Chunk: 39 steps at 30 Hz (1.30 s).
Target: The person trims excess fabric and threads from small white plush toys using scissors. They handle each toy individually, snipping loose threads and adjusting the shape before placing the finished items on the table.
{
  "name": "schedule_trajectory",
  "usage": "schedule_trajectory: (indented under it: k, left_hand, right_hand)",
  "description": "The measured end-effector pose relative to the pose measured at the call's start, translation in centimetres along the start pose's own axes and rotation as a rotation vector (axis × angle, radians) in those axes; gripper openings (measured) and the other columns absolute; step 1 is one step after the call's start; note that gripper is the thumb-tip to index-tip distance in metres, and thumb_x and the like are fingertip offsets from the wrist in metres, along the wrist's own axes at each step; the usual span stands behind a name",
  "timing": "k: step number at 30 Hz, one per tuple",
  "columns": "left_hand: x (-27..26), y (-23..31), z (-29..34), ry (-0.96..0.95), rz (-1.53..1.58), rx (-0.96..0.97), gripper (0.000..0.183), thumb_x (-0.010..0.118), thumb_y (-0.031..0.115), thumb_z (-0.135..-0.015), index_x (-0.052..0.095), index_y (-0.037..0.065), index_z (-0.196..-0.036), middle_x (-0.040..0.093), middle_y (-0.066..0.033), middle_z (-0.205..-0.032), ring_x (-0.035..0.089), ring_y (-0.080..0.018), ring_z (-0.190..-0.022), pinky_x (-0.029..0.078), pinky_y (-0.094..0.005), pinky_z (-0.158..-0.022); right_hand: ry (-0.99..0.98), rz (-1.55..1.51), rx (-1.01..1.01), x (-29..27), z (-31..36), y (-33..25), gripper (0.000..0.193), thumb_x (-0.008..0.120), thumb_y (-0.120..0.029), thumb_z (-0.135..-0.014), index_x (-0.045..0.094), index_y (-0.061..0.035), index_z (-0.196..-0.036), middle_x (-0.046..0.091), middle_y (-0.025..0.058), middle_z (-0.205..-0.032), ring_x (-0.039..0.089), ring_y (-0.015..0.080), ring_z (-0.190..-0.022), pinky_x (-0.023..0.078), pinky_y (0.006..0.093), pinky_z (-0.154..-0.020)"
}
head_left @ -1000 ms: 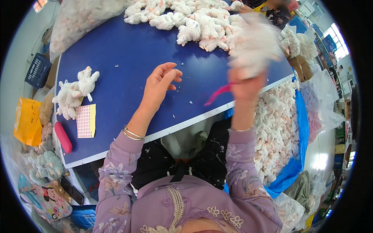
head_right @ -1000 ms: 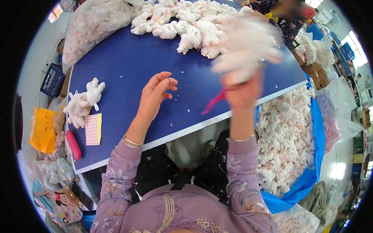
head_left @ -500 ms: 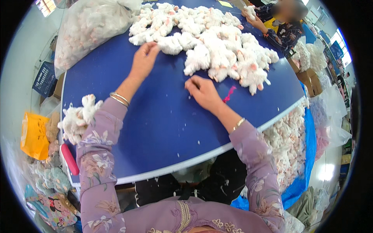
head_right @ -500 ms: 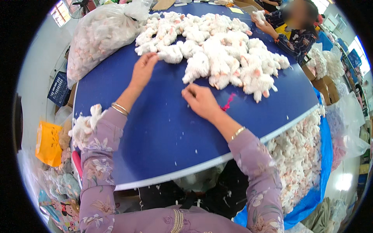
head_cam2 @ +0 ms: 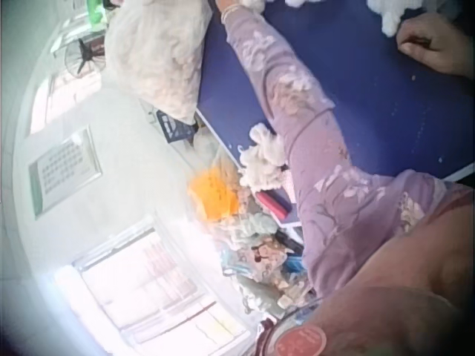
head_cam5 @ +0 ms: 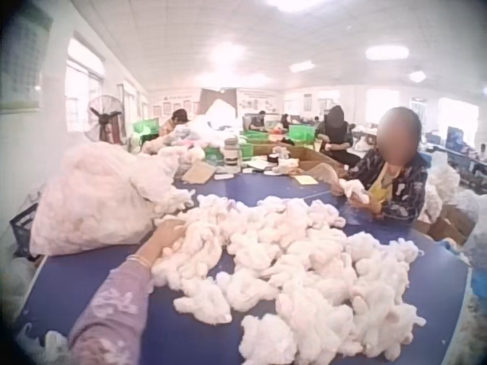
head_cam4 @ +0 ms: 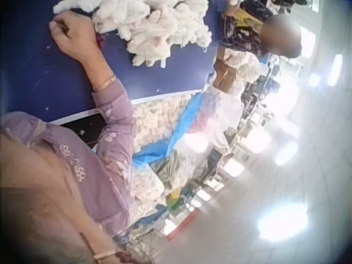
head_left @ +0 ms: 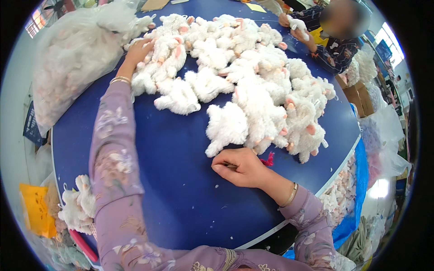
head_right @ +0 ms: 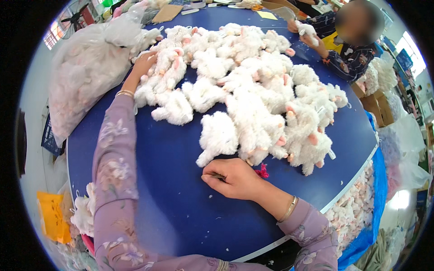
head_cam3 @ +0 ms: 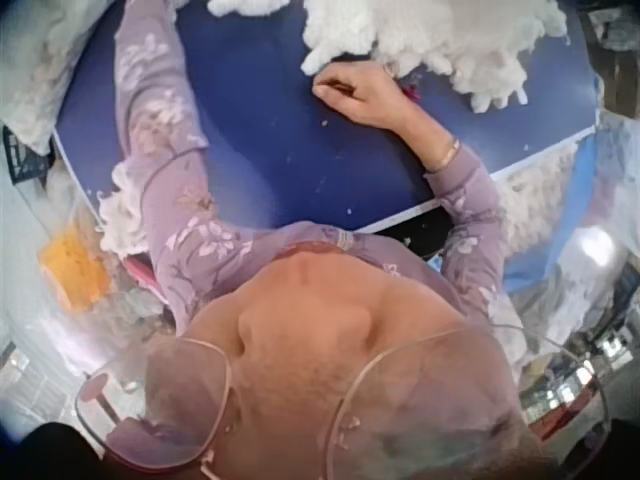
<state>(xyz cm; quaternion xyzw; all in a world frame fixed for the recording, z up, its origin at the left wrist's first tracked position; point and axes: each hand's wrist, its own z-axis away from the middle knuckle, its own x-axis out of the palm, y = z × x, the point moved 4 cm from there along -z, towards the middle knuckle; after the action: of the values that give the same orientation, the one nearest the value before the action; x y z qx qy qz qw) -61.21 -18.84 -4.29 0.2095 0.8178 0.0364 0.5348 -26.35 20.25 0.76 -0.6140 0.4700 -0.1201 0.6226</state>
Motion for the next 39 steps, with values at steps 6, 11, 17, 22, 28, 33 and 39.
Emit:
schedule_trajectory:
  k: [6,11,17,22,28,33,39]
  left_hand:
    - [0.4,10.6,6.1,0.092,0.082,-0.045,0.049,0.056,0.052,-0.086,0.067,0.012,-0.114,0.063,-0.017,-0.116,0.054,-0.035,-0.113,0.04,-0.0433,-0.099]
    - [-2.2,22.4,14.2,0.147,0.152,-0.202,0.05,0.054,0.047,-0.088,0.058,0.013,-0.124,0.047,-0.0186,-0.132,0.04,-0.037,-0.124,0.034,-0.0526,-0.102]
    - [-6.2,30.3,19.5,-0.074,0.197,-0.021,0.043,0.057,0.041,-0.088,0.059,0.012,-0.12,0.051,-0.0136,-0.128,0.048,-0.0337,-0.115,0.039,-0.0455,-0.096]
    - [-9.0,29.4,18.0,-0.041,0.428,-0.158,0.019,0.059,0.016,-0.09,0.064,-0.002,-0.091,0.062,-0.007,-0.079,0.058,-0.0134,-0.072,0.047,-0.0284,-0.068]
    - [-7.4,16.2,7.4,0.251,0.145,0.069,0.036,0.06,0.026,-0.087,0.059,0.0,-0.111,0.061,-0.0172,-0.111,0.057,-0.0302,-0.101,0.044,-0.0385,-0.091]
    - [-5.8,4.3,-0.1,0.132,-0.414,-0.068,0.063,0.061,0.034,-0.08,0.046,0.002,-0.133,0.053,-0.0226,-0.126,0.048,-0.0409,-0.117,0.036,-0.0435,-0.103]
    - [-5.6,-3.0,-4.7,-0.124,-0.366,-0.339,0.083,0.061,0.038,-0.075,0.029,0.01,-0.147,0.051,-0.0269,-0.132,0.045,-0.0382,-0.128,0.038,-0.0421,-0.105]
  right_hand:
    - [-0.163,0.004,-0.141,0.9,0.4,-1.6,0.014,0.068,-0.019,-0.084,0.063,-0.0049,-0.085,0.064,0.0086,-0.072,0.063,0.0254,-0.062,0.048,0.0342,-0.056]
    - [-0.343,0.004,-0.238,2.4,1.7,-2.2,0.02,0.068,-0.023,-0.084,0.062,-0.0039,-0.082,0.062,0.0106,-0.07,0.063,0.0282,-0.062,0.048,0.0354,-0.056]
    - [-0.413,-0.185,0.039,-0.8,2.5,-1.4,0.021,0.068,-0.02,-0.085,0.065,-0.0002,-0.083,0.061,0.0055,-0.064,0.056,0.0112,-0.057,0.043,0.0276,-0.054]
    - [-0.461,-0.457,0.258,-2.7,3.5,0.0,0.018,0.067,-0.018,-0.086,0.067,-0.0001,-0.085,0.062,0.0005,-0.067,0.055,0.0063,-0.062,0.043,0.023,-0.058]
    - [-0.396,-0.611,0.297,-3.1,3.7,0.8,0.015,0.066,-0.015,-0.088,0.066,-0.0004,-0.088,0.063,0.0011,-0.07,0.056,0.0059,-0.065,0.043,0.0212,-0.06]
    - [-0.383,-0.64,0.342,-3.7,3.8,0.8,0.012,0.064,-0.012,-0.089,0.066,-0.0004,-0.091,0.063,0.0015,-0.072,0.056,0.0057,-0.066,0.043,0.0212,-0.06]
    - [-0.377,-0.658,0.378,-3.7,3.7,1.0,0.011,0.063,-0.01,-0.09,0.067,0.0001,-0.093,0.063,0.0018,-0.073,0.057,0.0065,-0.068,0.044,0.0217,-0.061]
